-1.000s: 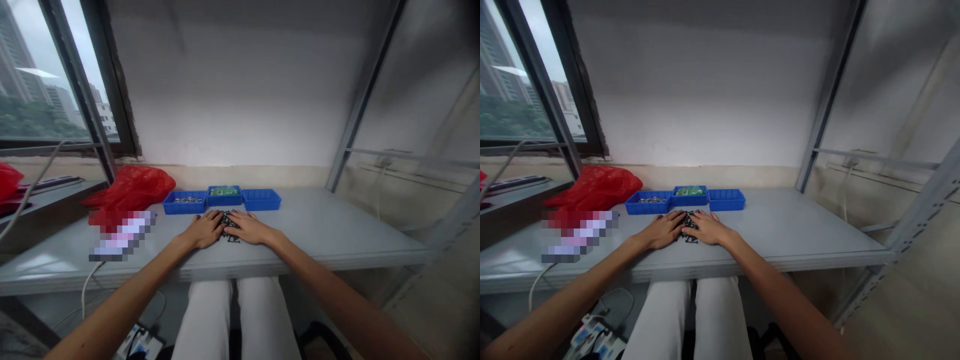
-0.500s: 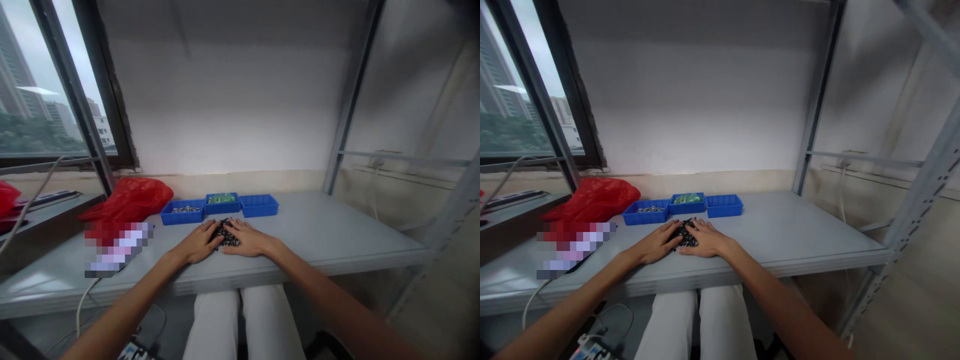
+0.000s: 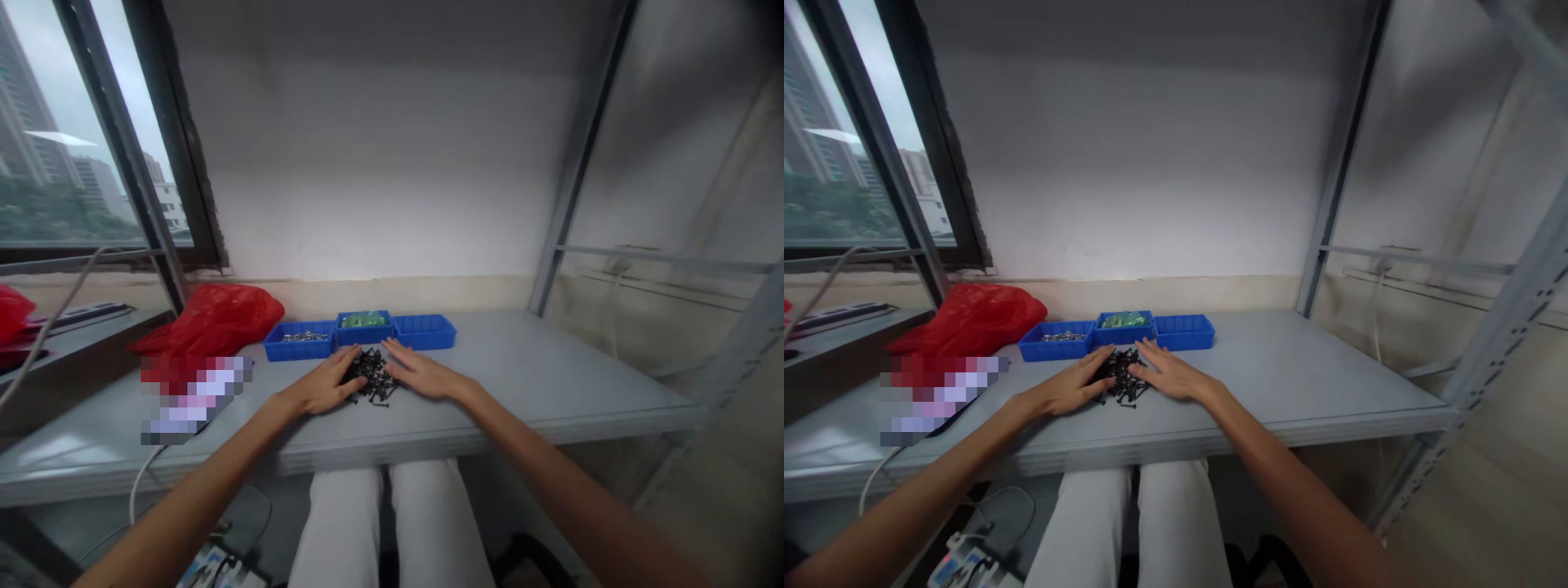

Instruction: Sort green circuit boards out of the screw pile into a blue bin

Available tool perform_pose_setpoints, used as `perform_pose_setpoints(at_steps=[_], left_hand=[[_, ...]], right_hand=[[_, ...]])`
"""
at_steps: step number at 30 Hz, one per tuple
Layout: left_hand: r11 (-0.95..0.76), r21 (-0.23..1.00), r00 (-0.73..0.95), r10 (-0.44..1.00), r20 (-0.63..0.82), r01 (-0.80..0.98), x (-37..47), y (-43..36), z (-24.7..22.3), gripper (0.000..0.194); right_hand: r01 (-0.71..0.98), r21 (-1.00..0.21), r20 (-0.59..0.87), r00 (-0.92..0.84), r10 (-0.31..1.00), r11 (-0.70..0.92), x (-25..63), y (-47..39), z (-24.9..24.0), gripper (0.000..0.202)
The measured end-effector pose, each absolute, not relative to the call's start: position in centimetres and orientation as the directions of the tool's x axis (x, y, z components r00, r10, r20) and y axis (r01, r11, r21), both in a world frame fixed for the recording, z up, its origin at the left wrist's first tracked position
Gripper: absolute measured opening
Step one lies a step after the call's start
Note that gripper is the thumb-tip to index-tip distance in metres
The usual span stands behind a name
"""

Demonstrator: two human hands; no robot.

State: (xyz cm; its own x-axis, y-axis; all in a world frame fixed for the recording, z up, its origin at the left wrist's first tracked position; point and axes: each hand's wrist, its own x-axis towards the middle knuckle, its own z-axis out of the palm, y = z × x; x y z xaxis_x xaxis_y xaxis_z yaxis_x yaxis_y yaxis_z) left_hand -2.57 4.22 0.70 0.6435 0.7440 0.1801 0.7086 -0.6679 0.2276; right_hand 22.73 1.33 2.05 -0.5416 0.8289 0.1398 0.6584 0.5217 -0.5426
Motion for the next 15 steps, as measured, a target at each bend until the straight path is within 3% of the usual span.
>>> perform_pose_setpoints(at_steps=[3,8,15], left_hand=[[-0.728,0.177,0.714,0.685,0.145,0.662,-2.1,3.9,0.7,0.082],[-0.737,0.140,0.723,0.676,0.144,0.661,-1.7,3.7,0.2,0.078],[-0.658,0.127,0.636,0.751,0.177,0.742,-2.0,3.1,-0.1,0.083]], right_hand=[[0.653,-0.556,0.120,-0.550,0.827,0.515,23.3,0.6,1.9,0.086],[0.671,-0.416,0.020,-0.668,0.744,0.613,22.4,-0.4,0.9,0.097],[0.749,-0.364,0.040,-0.581,0.813,0.553,21.8,0.2,0.4,0.095]])
